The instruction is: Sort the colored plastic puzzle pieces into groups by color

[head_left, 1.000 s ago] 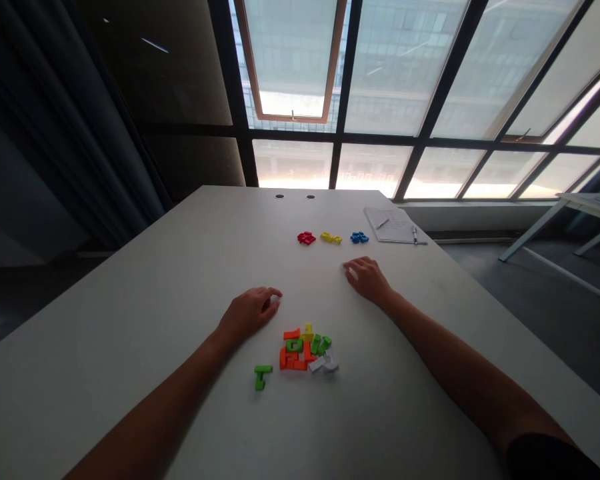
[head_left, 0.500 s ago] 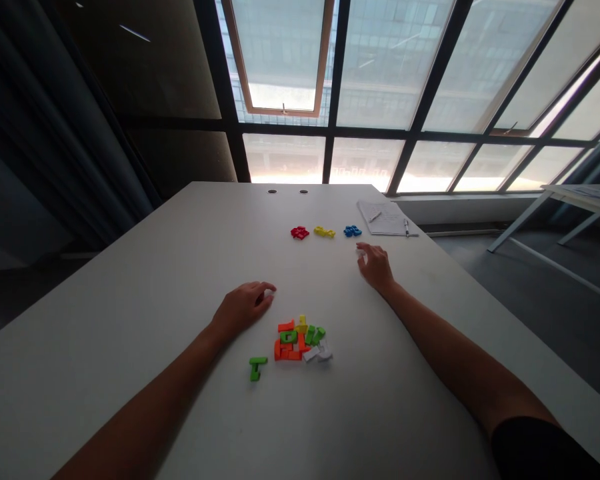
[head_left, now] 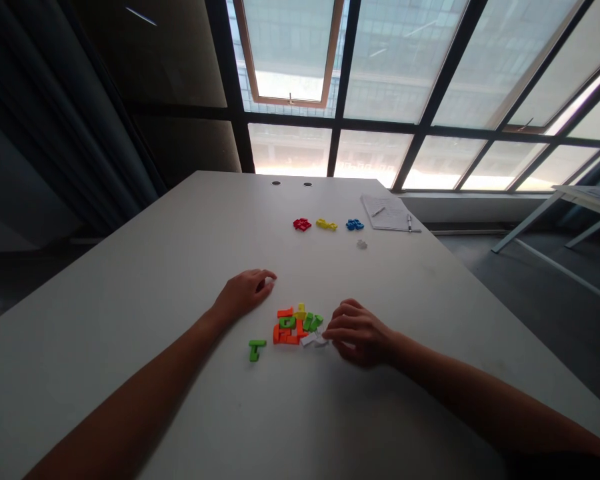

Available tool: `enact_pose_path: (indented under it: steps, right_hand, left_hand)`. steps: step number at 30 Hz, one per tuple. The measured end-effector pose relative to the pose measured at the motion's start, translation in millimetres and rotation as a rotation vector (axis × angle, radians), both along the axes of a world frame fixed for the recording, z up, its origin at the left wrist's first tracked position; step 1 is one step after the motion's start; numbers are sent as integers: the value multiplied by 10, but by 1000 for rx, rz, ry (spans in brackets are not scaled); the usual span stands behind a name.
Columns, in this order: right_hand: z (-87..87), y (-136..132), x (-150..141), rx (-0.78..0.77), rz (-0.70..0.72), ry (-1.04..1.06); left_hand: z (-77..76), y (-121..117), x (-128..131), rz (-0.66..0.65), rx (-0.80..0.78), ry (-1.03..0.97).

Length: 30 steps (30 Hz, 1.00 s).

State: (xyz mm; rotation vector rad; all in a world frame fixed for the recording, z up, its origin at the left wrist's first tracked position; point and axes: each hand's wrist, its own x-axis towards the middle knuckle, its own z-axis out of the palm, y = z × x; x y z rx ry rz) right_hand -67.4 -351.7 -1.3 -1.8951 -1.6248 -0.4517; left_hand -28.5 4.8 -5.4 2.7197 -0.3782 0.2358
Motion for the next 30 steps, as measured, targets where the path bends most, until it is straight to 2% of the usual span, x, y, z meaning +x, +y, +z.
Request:
enact_pose_path:
  steps: [4,10,14,22,30]
  right_hand:
    - [60,21,-41,-150,36,-26]
    - [24,-201,304,-195,-115,-41]
    - [-38,-448,657,-204,-322,-46]
    - [-221,-899,1174,-238,-887,-3]
    - [-326,-1138,1700,-243,-1162,47]
  left_hand:
    - [-10,9,9,-10,3,-4]
    - [1,4,-2,-13,-4,0]
    - [18,-4,-10,-9,-8,0]
    - [-2,9,3,-16,-13,1]
    - [38,-24,-10,-4,17,15]
